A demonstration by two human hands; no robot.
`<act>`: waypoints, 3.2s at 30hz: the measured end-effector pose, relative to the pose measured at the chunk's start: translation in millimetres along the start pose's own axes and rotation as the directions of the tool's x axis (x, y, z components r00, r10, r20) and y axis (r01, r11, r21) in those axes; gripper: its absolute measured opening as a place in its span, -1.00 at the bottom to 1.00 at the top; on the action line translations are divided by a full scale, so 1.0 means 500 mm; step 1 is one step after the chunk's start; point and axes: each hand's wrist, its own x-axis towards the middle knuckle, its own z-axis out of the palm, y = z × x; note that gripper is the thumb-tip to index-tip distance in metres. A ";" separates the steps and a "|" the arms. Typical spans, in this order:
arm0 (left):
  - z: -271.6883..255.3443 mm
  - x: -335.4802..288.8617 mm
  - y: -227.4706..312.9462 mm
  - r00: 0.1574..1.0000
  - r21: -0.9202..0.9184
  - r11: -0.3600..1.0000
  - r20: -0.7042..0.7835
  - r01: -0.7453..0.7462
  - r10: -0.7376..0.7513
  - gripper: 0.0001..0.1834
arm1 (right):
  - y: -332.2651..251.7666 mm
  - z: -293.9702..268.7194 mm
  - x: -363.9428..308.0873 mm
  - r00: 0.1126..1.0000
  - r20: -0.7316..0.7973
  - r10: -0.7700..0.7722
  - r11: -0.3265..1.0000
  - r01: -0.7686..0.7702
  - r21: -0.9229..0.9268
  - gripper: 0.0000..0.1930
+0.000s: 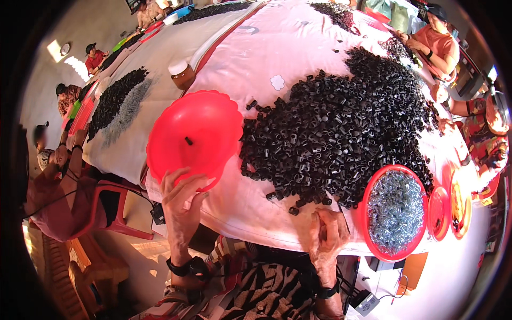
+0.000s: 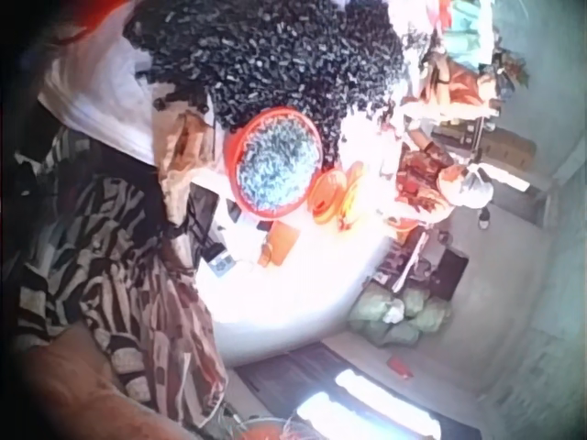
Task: Sort and assemble small plastic shoe components at a large table.
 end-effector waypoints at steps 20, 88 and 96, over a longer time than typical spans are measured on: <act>0.046 -0.029 0.085 0.998 -0.607 0.794 0.033 -0.017 0.047 -0.76 | 0.026 0.006 0.002 0.993 0.070 -0.093 0.990 0.084 0.113 -0.56; 0.194 -0.034 0.060 0.877 -0.784 0.419 0.475 0.458 -0.069 -0.87 | 0.028 -0.034 -0.129 0.376 0.926 -0.011 1.000 -0.006 0.014 -0.77; 0.189 -0.027 0.073 0.897 -0.780 0.483 0.441 0.398 -0.026 -0.85 | -0.043 -0.080 -0.054 0.575 0.750 -0.327 0.870 -0.127 0.477 -0.90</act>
